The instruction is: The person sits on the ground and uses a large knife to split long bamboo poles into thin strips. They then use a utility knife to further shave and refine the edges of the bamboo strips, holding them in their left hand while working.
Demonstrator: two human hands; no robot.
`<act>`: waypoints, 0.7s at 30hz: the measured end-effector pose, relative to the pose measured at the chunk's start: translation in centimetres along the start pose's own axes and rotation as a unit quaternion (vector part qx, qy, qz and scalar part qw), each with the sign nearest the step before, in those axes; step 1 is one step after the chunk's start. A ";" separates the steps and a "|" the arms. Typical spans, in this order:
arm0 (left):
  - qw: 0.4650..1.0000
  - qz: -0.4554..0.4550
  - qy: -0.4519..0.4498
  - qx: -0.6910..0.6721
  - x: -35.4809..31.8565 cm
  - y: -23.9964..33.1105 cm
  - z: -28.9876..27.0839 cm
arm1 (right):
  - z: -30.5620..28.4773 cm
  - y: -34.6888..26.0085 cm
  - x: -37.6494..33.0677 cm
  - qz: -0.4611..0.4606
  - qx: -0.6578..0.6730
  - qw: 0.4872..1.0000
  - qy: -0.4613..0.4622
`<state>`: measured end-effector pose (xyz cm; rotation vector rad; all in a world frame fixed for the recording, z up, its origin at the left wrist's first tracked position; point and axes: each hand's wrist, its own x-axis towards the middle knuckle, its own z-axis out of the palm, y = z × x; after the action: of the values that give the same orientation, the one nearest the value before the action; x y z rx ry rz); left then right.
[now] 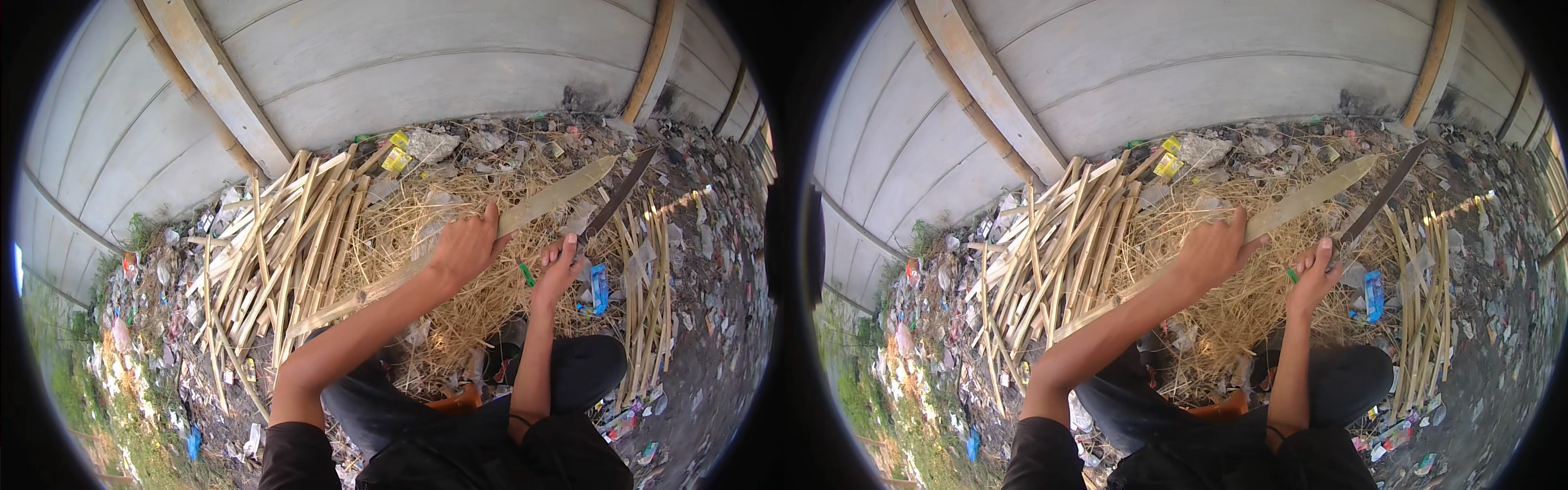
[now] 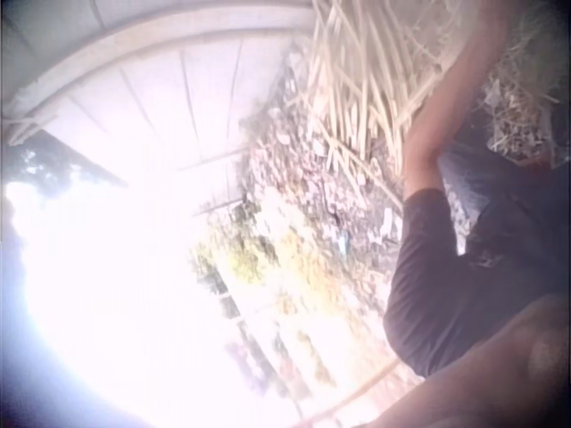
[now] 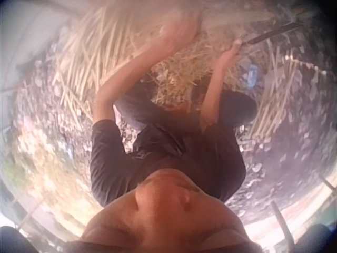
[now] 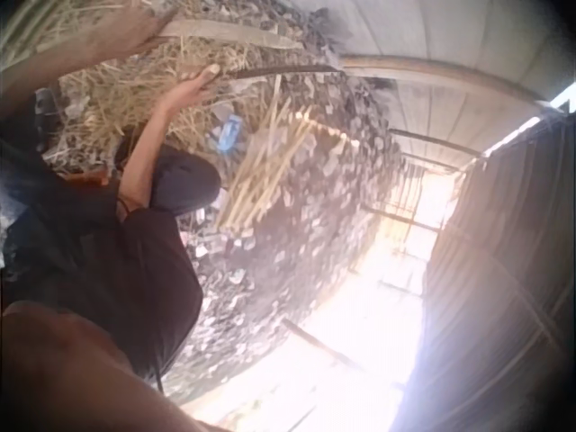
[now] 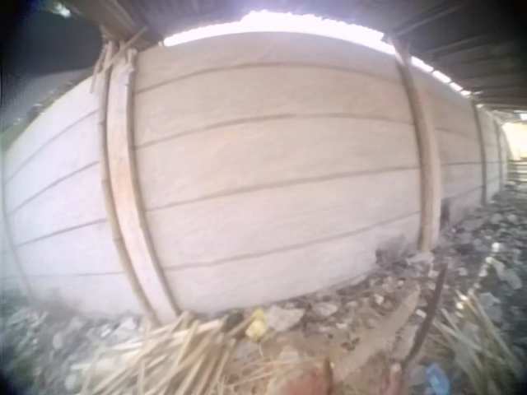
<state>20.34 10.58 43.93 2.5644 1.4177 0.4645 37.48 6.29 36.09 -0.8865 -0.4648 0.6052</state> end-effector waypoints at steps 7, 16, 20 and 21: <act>0.997 0.036 0.012 0.064 -2.9 -3.7 -1.5 | 0.0 -4.3 0.5 -0.038 -0.032 0.998 0.026; 0.997 -0.014 -0.060 0.048 -13.0 -3.8 -6.7 | 0.4 -6.8 -0.8 -0.010 0.078 0.994 -0.074; 0.995 -0.045 -0.088 0.009 -17.2 -1.2 -8.2 | 0.2 -7.5 -1.5 0.028 0.120 0.983 -0.136; 0.995 -0.047 -0.092 -0.005 -18.1 -0.8 -8.3 | 0.2 -7.7 -1.8 0.033 0.128 0.980 -0.150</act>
<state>7.74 -4.25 48.11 2.4471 1.4578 0.2132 38.24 1.48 42.34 -0.5679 -0.6149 0.8452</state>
